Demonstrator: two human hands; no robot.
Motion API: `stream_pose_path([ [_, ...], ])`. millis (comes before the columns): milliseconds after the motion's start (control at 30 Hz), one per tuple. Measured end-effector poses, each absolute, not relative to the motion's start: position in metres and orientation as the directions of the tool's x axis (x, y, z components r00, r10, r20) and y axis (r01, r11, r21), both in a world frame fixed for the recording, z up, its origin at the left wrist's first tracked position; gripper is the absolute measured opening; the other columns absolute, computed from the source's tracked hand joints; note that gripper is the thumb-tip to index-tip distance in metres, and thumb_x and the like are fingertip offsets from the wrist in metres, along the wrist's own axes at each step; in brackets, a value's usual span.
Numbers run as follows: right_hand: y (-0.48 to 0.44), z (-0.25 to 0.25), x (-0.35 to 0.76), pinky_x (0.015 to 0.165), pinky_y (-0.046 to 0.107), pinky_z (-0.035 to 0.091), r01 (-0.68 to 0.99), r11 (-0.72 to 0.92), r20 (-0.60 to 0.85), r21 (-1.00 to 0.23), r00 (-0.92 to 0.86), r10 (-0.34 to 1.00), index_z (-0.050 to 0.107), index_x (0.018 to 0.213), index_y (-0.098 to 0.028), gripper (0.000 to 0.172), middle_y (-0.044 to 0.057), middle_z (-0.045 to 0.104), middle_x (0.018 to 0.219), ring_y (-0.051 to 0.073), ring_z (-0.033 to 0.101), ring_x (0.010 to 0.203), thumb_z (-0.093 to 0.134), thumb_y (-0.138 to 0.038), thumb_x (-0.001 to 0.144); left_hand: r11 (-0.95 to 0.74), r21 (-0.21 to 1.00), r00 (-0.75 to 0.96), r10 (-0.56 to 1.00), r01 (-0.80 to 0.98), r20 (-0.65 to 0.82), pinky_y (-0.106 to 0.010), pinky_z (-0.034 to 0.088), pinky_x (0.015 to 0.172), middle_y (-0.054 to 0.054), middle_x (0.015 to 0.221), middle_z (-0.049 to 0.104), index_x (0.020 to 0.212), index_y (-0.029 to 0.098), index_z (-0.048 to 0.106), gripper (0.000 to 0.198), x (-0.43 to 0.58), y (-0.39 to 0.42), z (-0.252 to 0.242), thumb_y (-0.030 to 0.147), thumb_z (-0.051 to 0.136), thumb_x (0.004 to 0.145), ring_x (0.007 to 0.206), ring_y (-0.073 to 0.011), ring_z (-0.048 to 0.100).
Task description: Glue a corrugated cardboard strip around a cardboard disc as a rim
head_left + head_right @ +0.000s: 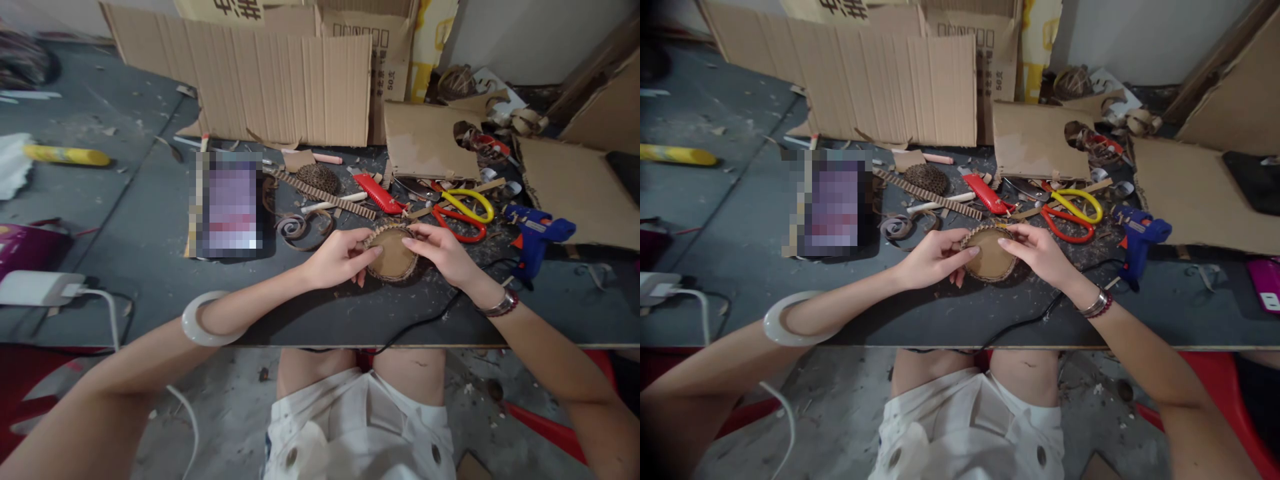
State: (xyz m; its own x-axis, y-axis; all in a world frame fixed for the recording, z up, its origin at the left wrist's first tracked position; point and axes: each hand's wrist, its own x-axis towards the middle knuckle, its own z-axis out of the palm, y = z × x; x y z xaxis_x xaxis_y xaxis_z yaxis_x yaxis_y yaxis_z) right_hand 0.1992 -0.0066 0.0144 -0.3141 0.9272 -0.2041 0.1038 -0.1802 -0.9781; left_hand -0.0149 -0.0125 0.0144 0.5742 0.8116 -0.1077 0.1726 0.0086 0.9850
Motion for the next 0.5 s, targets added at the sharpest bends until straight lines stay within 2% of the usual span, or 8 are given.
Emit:
stream_pose_path([
  [200, -0.0076, 0.0156, 0.1970, 0.072, 0.029, 0.047, 0.183, -0.148, -0.187, -0.972, -0.214, 0.959, 0.067, 0.077, -0.020, 0.022, 0.000, 0.068, 0.077, 0.014, 0.059, 0.072, 0.071, -0.041, 0.071, -0.038, 0.980, 0.609, 0.788, 0.196, -0.092, -0.014, 0.043, 0.036, 0.007, 0.052, 0.054, 0.086, 0.015, 0.051, 0.020, -0.0152, -0.0140, 0.0140, 0.035, 0.054, 0.090, 0.038, -0.0087, 0.059],
  [500, -0.0091, 0.0162, 0.1967, 0.065, 0.028, 0.043, 0.249, -0.103, -0.157, -0.963, -0.207, 0.966, 0.066, 0.074, -0.019, 0.017, 0.000, 0.064, 0.072, 0.013, 0.055, 0.068, 0.067, -0.036, 0.072, -0.090, 0.964, 0.637, 0.765, 0.251, -0.095, -0.014, 0.042, 0.039, 0.006, 0.051, 0.054, 0.087, 0.016, 0.051, 0.020, -0.0164, -0.0151, 0.0139, 0.036, 0.053, 0.090, 0.041, -0.0098, 0.061],
])
